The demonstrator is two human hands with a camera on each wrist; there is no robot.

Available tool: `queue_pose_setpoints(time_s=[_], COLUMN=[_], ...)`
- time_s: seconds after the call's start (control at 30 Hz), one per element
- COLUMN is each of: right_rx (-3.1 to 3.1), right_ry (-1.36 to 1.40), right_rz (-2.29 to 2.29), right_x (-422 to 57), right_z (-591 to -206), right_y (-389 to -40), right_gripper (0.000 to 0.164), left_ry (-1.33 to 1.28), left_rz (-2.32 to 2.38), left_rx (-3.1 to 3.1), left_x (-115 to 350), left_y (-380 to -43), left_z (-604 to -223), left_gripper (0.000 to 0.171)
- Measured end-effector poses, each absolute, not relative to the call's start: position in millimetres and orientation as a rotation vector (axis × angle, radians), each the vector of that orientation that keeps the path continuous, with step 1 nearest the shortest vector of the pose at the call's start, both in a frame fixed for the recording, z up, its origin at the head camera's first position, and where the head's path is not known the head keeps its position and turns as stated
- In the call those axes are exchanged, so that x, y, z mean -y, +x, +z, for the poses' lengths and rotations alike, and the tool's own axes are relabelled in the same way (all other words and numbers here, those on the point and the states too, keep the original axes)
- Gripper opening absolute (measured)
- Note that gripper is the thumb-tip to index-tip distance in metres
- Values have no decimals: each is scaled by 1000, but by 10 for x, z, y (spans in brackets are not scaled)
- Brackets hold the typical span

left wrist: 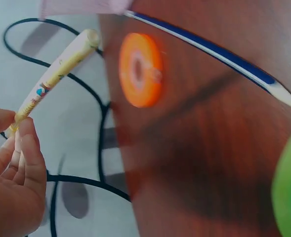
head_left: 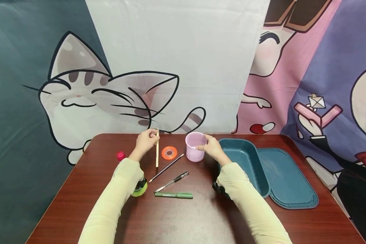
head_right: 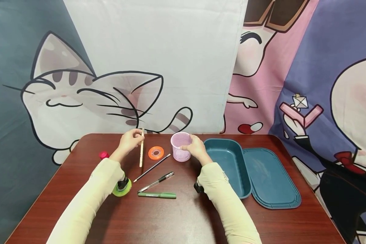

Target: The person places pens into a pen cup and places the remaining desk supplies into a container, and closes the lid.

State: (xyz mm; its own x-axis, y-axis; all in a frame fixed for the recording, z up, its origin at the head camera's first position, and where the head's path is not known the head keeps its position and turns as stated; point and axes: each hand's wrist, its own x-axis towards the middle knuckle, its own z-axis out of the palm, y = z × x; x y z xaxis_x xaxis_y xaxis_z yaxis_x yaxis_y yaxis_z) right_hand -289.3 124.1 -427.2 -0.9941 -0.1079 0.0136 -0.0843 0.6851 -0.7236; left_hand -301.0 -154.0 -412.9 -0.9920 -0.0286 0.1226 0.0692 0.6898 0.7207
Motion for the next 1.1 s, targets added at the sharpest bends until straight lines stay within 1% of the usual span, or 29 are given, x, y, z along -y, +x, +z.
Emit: queue_pose_setpoints(time_s=[0.23,0.53,0.9,1.1], right_rx=[-2831,-2809,-2826,-2842], right_ry=[-141,-125,-158,-166], right_rz=[-1265,-1297,-1288,-1271], right_x=[-1250,-1249,-1246,-1248], right_z=[-4279,-4286,-4281,-4265], right_y=[-2888,-2878,-2868,-2870], right_gripper=[74,74,75,74], left_ry=[9,80,81,128], left_rz=[-1635,-1958,-2033,-1984], left_rx=[2516,2187,1978,1982], left_x=[1378,1101,787,664], left_y=[-3061,-3086,-3110,-3115], left_z=[-3929,-3758,-3757,-3775], left_gripper=[32,36,40,38])
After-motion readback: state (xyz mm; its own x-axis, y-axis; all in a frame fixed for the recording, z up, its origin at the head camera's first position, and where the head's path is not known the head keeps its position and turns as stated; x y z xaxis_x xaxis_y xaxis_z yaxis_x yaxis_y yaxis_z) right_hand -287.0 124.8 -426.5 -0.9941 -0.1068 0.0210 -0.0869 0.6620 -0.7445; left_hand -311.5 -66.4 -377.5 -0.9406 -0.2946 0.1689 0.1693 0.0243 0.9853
